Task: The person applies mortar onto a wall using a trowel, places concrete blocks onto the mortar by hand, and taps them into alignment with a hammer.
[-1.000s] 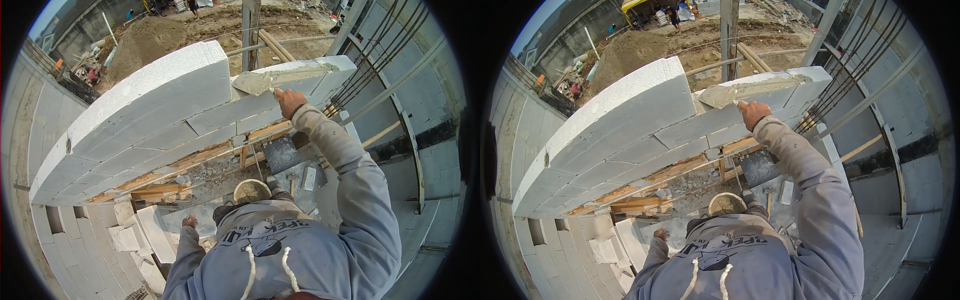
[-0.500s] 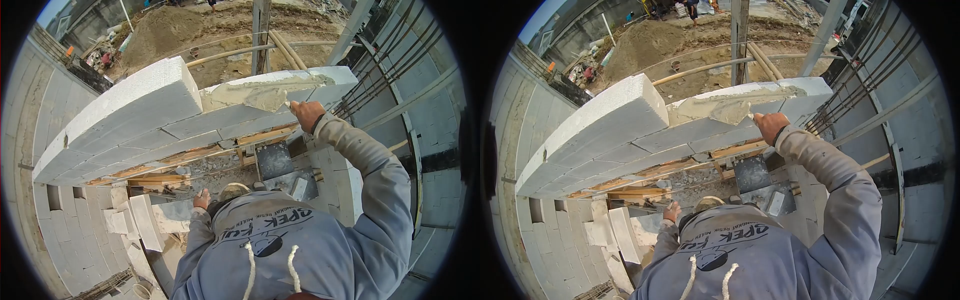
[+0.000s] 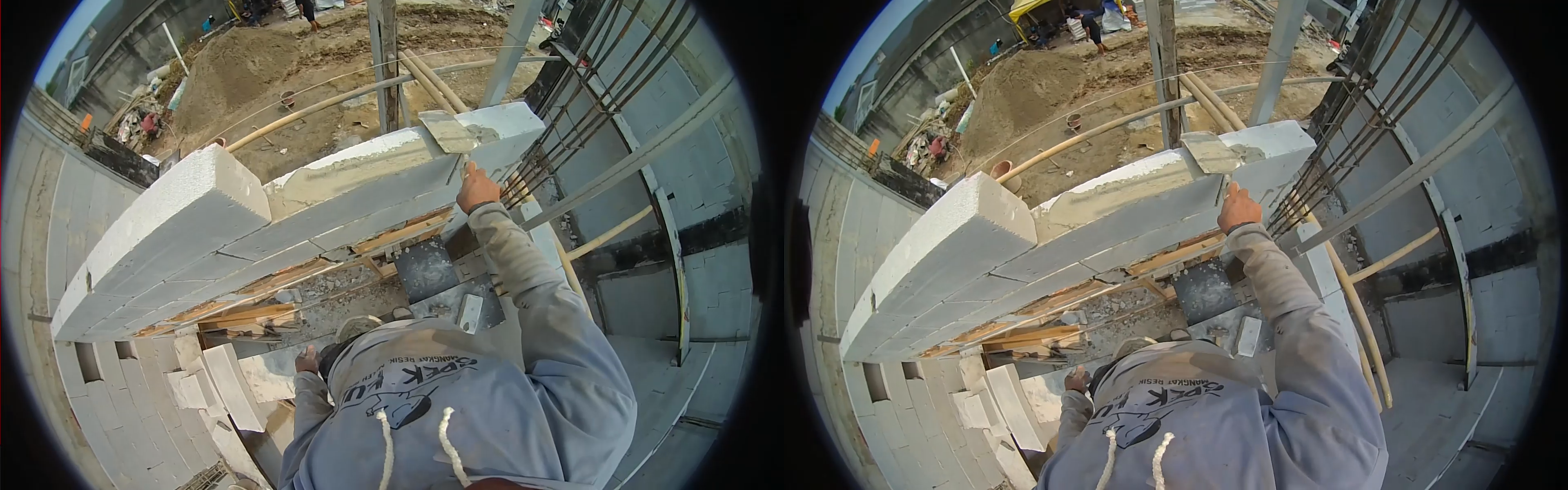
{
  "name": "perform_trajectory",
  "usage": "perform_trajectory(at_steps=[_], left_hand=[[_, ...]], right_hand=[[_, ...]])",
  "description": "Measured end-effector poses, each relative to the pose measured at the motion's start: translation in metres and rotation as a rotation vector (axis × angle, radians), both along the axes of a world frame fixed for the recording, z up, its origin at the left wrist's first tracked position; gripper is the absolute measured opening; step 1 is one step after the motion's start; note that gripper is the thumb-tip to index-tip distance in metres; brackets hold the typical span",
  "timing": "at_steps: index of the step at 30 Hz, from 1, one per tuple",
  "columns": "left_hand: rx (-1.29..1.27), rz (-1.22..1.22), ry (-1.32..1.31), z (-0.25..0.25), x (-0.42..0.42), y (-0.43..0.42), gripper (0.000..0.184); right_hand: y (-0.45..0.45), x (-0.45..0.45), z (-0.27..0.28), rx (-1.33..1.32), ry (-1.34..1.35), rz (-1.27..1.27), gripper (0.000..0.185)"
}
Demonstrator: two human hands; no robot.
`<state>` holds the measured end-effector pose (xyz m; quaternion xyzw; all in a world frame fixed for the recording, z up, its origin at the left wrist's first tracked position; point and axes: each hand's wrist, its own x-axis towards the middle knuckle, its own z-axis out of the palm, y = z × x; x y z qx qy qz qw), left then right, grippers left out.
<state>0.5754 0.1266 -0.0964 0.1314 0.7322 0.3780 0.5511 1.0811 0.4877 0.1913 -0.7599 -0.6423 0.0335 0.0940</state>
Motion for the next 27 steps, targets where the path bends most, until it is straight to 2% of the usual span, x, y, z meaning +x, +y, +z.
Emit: perform_trajectory(at_steps=[1, 3, 6, 8, 10, 14, 16, 18, 20, 21, 22, 24, 27], left_hand=[[-0.003, -0.004, 0.006, 0.022, 0.011, 0.013, 0.041], [-0.055, -0.046, 0.283, 0.069, 0.036, 0.044, 0.047], [-0.044, -0.062, 0.206, 0.067, 0.035, 0.055, 0.049], [0.034, -0.17, 0.225, 0.067, 0.031, 0.075, 0.048], [0.052, -0.136, 0.22, 0.068, 0.036, 0.087, 0.049], [0.087, -0.064, 0.197, 0.084, 0.059, 0.098, 0.048], [0.123, -0.047, 0.187, 0.064, 0.062, 0.088, 0.048], [0.155, -0.04, 0.187, 0.036, 0.059, 0.075, 0.048], [0.082, -0.232, 0.331, 0.013, 0.048, 0.069, 0.044], [0.066, -0.34, 0.34, 0.021, 0.046, 0.071, 0.046], [0.068, -0.344, 0.343, 0.029, 0.048, 0.074, 0.046], [0.12, -0.023, 0.123, 0.055, 0.068, 0.083, 0.049], [0.176, -0.022, 0.15, 0.068, 0.067, 0.092, 0.051]], right_hand=[[0.0, -0.008, -0.014, 0.0, -0.001, 0.001, 0.03], [0.0, -0.023, -0.041, 0.009, 0.032, -0.024, 0.029], [-0.024, -0.017, -0.06, 0.023, 0.015, -0.007, 0.03], [-0.035, -0.014, -0.062, 0.069, -0.012, 0.016, 0.031], [-0.058, -0.003, -0.062, 0.036, -0.047, 0.078, 0.034], [-0.095, 0.027, -0.038, 0.144, 0.003, 0.203, 0.038], [-0.105, 0.035, -0.004, -0.025, -0.066, 0.23, 0.038], [-0.096, 0.034, 0.022, 0.018, -0.033, 0.225, 0.041], [-0.077, 0.033, 0.029, 0.06, 0.008, 0.201, 0.043], [-0.062, 0.029, 0.029, 0.032, 0.055, 0.172, 0.043], [-0.051, 0.024, 0.029, 0.006, 0.102, 0.146, 0.042], [-0.037, 0.004, 0.002, 0.023, 0.136, 0.136, 0.043], [-0.035, -0.051, -0.024, 0.01, 0.191, 0.144, 0.043]])
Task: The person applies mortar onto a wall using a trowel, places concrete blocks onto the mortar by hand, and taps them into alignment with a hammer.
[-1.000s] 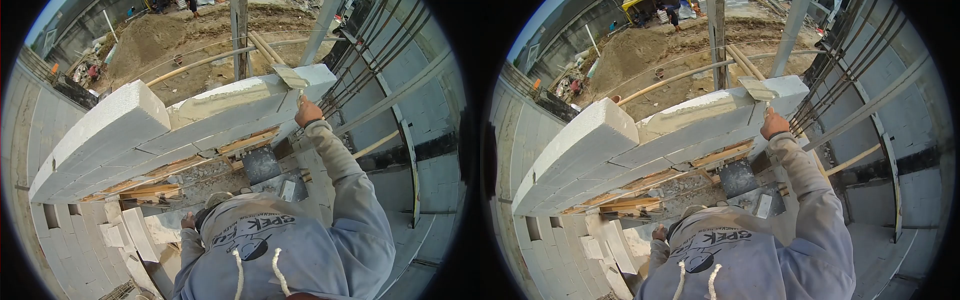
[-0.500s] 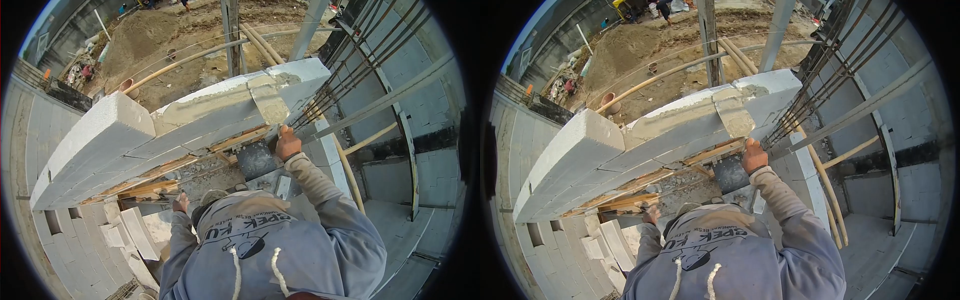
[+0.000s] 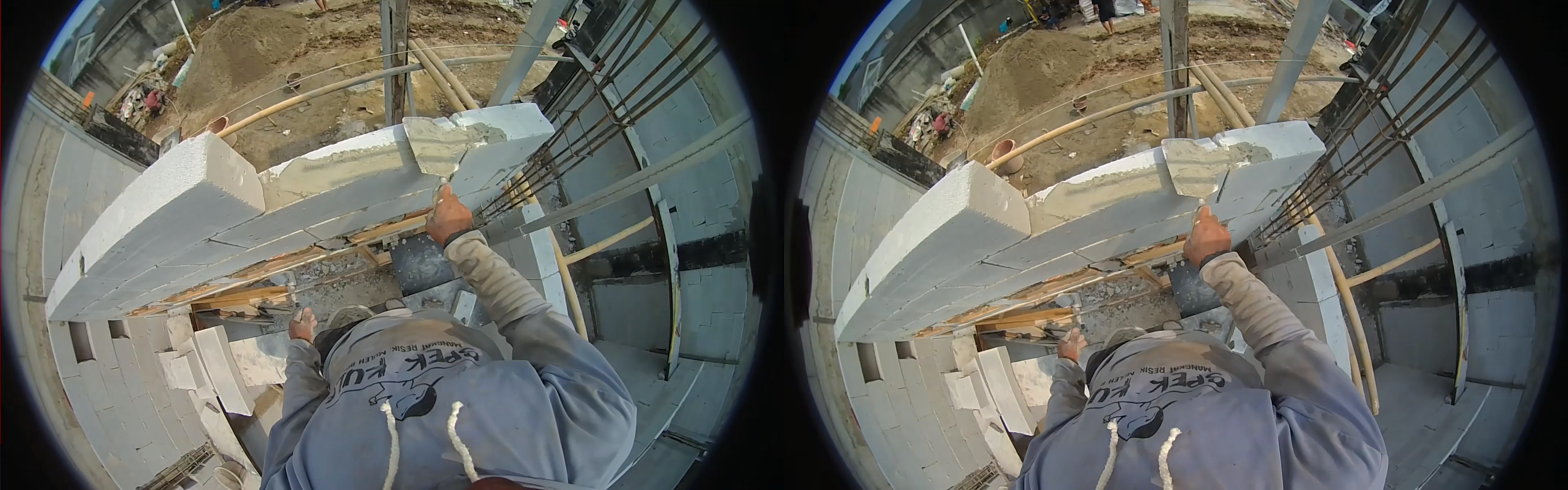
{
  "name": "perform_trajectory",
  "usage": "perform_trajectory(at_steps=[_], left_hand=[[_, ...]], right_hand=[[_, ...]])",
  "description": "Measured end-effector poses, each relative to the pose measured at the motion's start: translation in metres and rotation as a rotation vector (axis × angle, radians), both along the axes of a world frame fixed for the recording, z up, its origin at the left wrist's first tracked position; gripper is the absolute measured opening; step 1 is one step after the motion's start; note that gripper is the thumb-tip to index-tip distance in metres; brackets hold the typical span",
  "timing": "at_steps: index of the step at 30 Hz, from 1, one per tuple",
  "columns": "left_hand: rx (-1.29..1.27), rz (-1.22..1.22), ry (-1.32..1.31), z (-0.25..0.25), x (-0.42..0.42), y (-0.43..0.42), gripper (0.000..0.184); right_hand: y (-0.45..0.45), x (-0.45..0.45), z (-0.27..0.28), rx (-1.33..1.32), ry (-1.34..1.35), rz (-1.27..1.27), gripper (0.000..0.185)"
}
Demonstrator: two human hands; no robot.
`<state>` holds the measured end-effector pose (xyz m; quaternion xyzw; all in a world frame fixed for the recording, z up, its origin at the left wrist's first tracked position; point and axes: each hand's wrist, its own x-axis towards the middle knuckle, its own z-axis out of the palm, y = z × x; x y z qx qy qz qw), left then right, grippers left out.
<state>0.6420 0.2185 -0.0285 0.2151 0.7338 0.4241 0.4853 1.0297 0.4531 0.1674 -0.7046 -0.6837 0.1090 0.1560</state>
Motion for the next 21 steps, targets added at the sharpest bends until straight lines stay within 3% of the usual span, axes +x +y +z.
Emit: perform_trajectory(at_steps=[7, 9, 11, 15, 16, 19, 21], left_hand=[[0.04, 0.035, 0.082, 0.016, -0.008, -0.023, 0.049], [-0.213, 0.02, 0.103, 0.017, -0.015, -0.038, 0.05], [-0.213, -0.019, 0.168, -0.008, -0.029, -0.063, 0.05], [-0.269, -0.026, 0.182, 0.011, -0.01, -0.08, 0.048], [-0.225, 0.035, 0.179, -0.036, -0.021, -0.094, 0.045], [-0.227, -0.143, 0.37, -0.04, -0.024, -0.091, 0.043], [-0.243, -0.135, 0.336, -0.064, -0.04, -0.085, 0.043]], right_hand=[[-0.009, -0.121, 0.01, -0.148, 0.112, 0.28, 0.043], [-0.008, -0.139, 0.02, -0.199, 0.155, 0.33, 0.034], [-0.004, -0.151, 0.022, -0.237, 0.089, 0.456, 0.036], [-0.001, -0.15, 0.011, -0.202, 0.094, 0.609, 0.051], [0.001, -0.142, 0.002, -0.159, 0.079, 0.683, 0.055], [0.007, -0.114, 0.029, -0.184, 0.011, 0.826, 0.062], [0.011, -0.093, 0.034, -0.237, -0.046, 0.893, 0.065]])
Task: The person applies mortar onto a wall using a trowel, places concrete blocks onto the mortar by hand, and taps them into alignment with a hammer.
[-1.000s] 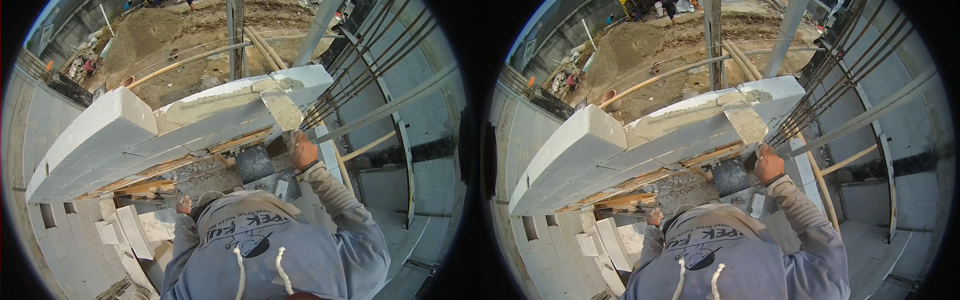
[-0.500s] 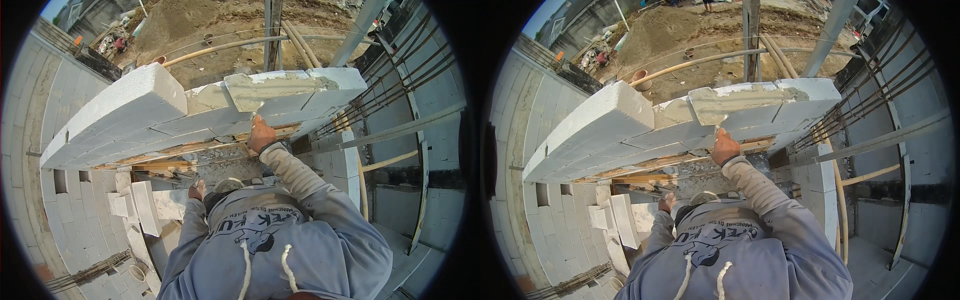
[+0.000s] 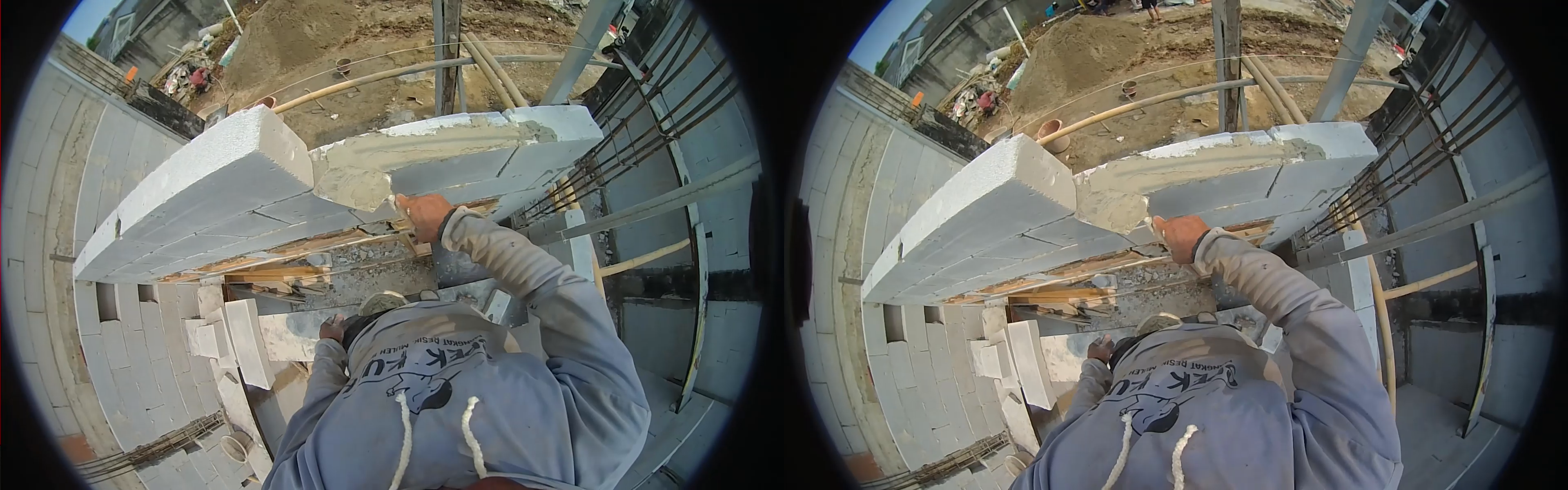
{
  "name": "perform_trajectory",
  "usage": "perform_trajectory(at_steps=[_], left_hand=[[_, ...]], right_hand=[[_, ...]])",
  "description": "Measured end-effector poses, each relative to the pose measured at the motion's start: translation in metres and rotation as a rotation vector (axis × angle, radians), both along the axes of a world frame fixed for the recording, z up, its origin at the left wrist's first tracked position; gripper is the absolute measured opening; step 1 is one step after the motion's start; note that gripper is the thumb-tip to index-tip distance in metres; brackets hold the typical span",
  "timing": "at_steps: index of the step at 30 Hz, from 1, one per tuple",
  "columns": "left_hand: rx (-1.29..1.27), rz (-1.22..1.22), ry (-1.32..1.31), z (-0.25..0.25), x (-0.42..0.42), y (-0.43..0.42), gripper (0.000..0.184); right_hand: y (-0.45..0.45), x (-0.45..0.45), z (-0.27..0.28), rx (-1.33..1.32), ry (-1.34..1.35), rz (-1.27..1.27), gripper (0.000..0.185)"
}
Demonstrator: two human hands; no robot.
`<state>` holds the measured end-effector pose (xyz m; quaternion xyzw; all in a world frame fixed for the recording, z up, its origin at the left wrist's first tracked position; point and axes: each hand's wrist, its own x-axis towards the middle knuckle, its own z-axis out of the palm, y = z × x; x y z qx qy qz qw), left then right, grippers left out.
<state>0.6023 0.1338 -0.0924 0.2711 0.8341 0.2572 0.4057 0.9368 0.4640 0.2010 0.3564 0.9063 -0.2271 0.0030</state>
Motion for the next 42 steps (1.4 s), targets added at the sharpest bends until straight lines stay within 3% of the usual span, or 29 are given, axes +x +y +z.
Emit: perform_trajectory(at_steps=[3, 5, 6, 8, 10, 12, 14, 16, 19, 23, 31, 33, 35, 37, 40, 42], left_hand=[[0.053, 0.015, -0.063, 0.019, -0.003, 0.028, 0.042], [0.228, 0.051, -0.203, 0.055, 0.008, 0.049, 0.042], [0.228, 0.037, -0.213, 0.047, 0.001, 0.052, 0.042], [0.197, -0.055, 0.044, 0.01, -0.027, 0.05, 0.041], [0.216, 0.016, -0.04, 0.031, -0.014, 0.052, 0.04], [0.221, 0.092, -0.126, 0.053, -0.002, 0.048, 0.038], [0.006, 0.063, -0.114, 0.06, 0.002, 0.039, 0.043], [0.017, 0.081, -0.165, 0.058, 0.006, 0.034, 0.044], [0.004, 0.103, -0.149, 0.068, 0.015, 0.044, 0.041], [0.083, 0.148, -0.142, 0.092, 0.021, 0.066, 0.037], [0.194, 0.056, -0.342, 0.015, -0.02, 0.075, 0.039], [0.21, -0.04, -0.039, -0.025, -0.026, 0.066, 0.04], [0.168, -0.036, -0.122, 0.001, -0.001, 0.06, 0.042], [0.113, -0.051, -0.112, 0.068, 0.042, 0.076, 0.037], [0.007, 0.057, -0.147, 0.067, 0.048, 0.076, 0.04], [-0.033, -0.088, 0.018, 0.046, 0.027, 0.071, 0.041]], right_hand=[[0.0, 0.019, -0.01, 0.129, 0.101, 0.076, 0.065], [-0.008, 0.033, 0.016, 0.006, -0.059, 0.123, 0.057], [-0.014, 0.043, 0.013, 0.006, -0.068, 0.109, 0.057], [-0.03, 0.071, -0.003, -0.009, 0.084, -0.063, 0.061], [-0.032, 0.107, -0.025, 0.057, 0.221, -0.168, 0.058], [-0.031, 0.138, -0.02, 0.136, 0.42, -0.538, 0.057], [-0.016, 0.165, -0.005, 0.184, 0.282, -0.859, 0.037], [0.005, 0.194, 0.0, 0.132, 0.12, -1.012, 0.05], [0.029, 0.213, -0.013, 0.274, -0.003, -1.118, 0.046], [0.046, 0.203, -0.022, 0.146, -0.13, -1.216, 0.045], [-0.022, 0.208, -0.069, 0.21, -0.111, -1.175, 0.043], [-0.05, 0.215, -0.085, 0.201, -0.132, -1.195, 0.045], [-0.085, 0.218, -0.077, 0.125, -0.17, -1.149, 0.049], [-0.101, 0.221, -0.068, 0.075, -0.186, -1.11, 0.053], [-0.094, 0.228, -0.053, 0.214, 0.129, -1.144, 0.055], [-0.06, 0.232, -0.02, 0.212, 0.182, -1.182, 0.052]])
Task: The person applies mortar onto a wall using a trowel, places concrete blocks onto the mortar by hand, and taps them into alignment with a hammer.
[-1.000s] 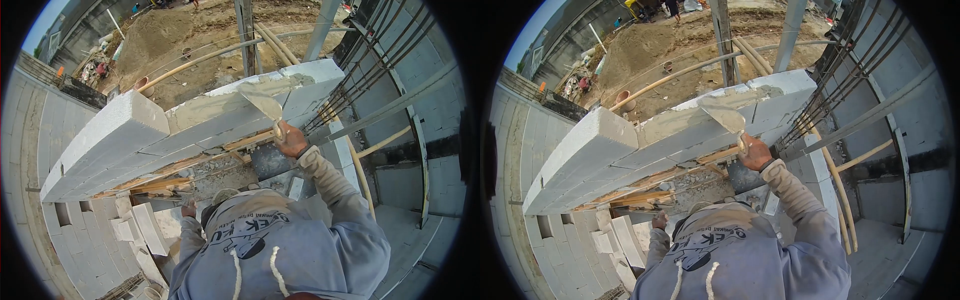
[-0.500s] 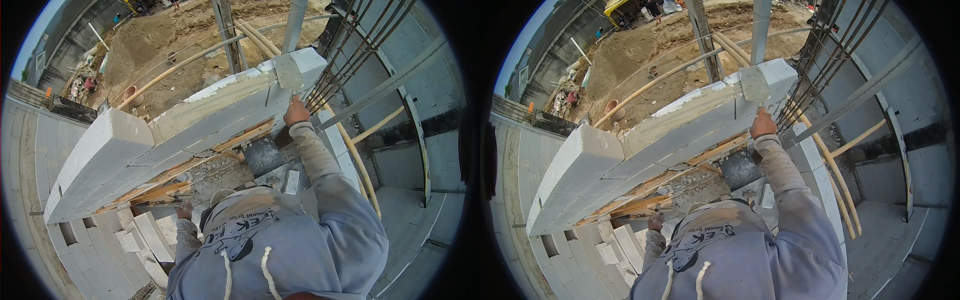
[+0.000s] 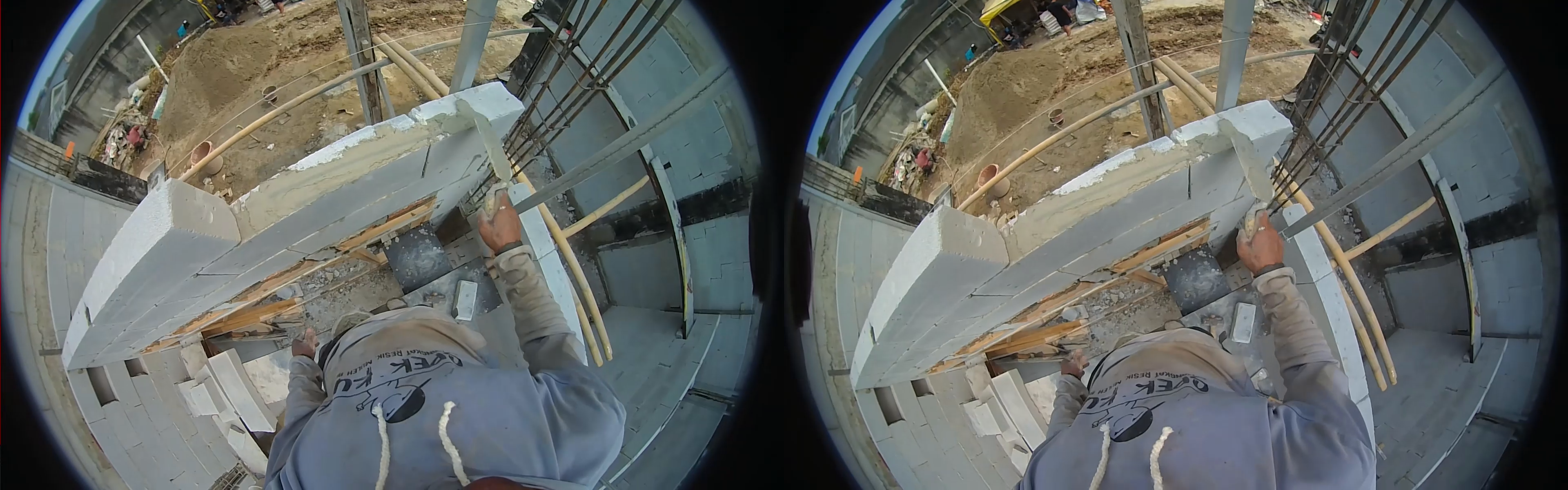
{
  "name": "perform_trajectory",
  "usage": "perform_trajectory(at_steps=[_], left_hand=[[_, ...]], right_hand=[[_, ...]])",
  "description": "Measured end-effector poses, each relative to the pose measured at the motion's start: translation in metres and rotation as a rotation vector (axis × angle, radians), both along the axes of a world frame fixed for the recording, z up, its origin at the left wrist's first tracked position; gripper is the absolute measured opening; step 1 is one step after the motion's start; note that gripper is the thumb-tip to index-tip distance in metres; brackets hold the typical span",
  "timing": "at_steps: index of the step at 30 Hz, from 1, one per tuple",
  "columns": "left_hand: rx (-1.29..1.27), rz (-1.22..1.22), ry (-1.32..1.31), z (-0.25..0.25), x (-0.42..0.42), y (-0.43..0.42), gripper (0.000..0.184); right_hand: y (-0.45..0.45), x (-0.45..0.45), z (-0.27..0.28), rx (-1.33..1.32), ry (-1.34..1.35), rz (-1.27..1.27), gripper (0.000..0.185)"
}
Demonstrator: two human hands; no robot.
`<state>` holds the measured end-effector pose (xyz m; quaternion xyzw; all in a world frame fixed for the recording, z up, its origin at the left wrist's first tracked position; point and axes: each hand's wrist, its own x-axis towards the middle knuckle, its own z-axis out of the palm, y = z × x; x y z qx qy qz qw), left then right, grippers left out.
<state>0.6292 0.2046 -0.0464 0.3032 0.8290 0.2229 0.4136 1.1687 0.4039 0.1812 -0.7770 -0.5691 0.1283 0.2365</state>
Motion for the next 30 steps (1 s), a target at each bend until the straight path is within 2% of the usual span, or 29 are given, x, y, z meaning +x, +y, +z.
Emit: perform_trajectory(at_steps=[2, 3, 4, 6, 7, 9, 13, 15, 16, 18, 19, 20, 22, 23, 25, 26, 27, 29, 30], left_hand=[[-0.004, -0.271, 0.306, -0.027, -0.021, 0.011, 0.044], [0.047, 0.012, -0.184, -0.003, -0.005, 0.019, 0.043], [0.047, 0.016, -0.18, -0.012, -0.011, 0.018, 0.043], [0.717, -0.566, 0.266, -0.03, -0.022, 0.026, 0.04], [0.718, -0.56, 0.273, -0.017, -0.013, 0.026, 0.04], [0.359, 0.111, -0.325, 0.011, 0.008, 0.023, 0.037], [0.226, 0.125, -0.222, 0.004, 0.003, -0.004, 0.036], [-0.042, 0.244, -0.238, 0.028, 0.011, -0.022, 0.038], [-0.048, 0.256, -0.232, 0.023, 0.007, -0.031, 0.038], [-0.06, 0.203, -0.185, 0.006, -0.001, -0.052, 0.038], [-0.101, 0.068, -0.081, -0.011, -0.013, -0.06, 0.038], [-0.1, 0.095, -0.071, -0.008, -0.013, -0.064, 0.038], [-0.048, 0.112, -0.136, -0.007, -0.007, -0.055, 0.04], [-0.019, 0.121, -0.136, -0.007, -0.008, -0.05, 0.041], [0.027, 0.115, -0.114, 0.001, -0.004, -0.034, 0.044], [0.043, 0.104, -0.094, 0.017, 0.002, -0.028, 0.046], [0.051, 0.143, -0.078, 0.007, -0.003, -0.031, 0.046], [0.034, 0.068, 0.089, -0.032, -0.024, -0.035, 0.049], [0.032, 0.072, 0.098, -0.015, -0.022, -0.036, 0.049]], right_hand=[[0.038, -0.005, 0.02, -0.002, -0.065, -0.008, 0.052], [0.052, -0.009, 0.023, -0.027, -0.099, 0.001, 0.053], [0.061, -0.018, 0.017, -0.027, -0.096, 0.005, 0.053], [0.08, -0.04, -0.003, -0.116, -0.208, 0.048, 0.047], [0.077, -0.055, -0.005, -0.13, -0.206, 0.098, 0.043], [0.059, -0.085, -0.014, -0.111, -0.2, 0.232, 0.039], [0.005, -0.115, -0.017, -0.127, -0.091, 0.4, 0.04], [-0.014, -0.111, -0.022, 0.042, 0.06, 0.611, 0.046], [-0.017, -0.111, -0.011, 0.035, 0.068, 0.621, 0.046], [-0.016, -0.11, 0.018, 0.004, 0.296, 0.642, 0.052], [-0.008, -0.109, 0.026, 0.04, 0.38, 0.687, 0.048], [0.001, -0.109, 0.04, 0.038, 0.392, 0.714, 0.048], [0.014, -0.113, 0.063, -0.192, 0.981, 0.688, 0.041], [0.016, -0.12, 0.064, -0.199, 0.993, 0.713, 0.041], [0.021, -0.14, 0.065, -0.227, 1.255, 0.597, 0.036], [0.02, -0.157, 0.066, -0.241, 1.265, 0.638, 0.036], [0.015, -0.177, 0.066, -0.266, 1.293, 0.657, 0.035], [0.004, -0.224, 0.063, -0.348, 1.367, 0.656, 0.035], [-0.001, -0.25, 0.064, -0.358, 1.369, 0.666, 0.037]])
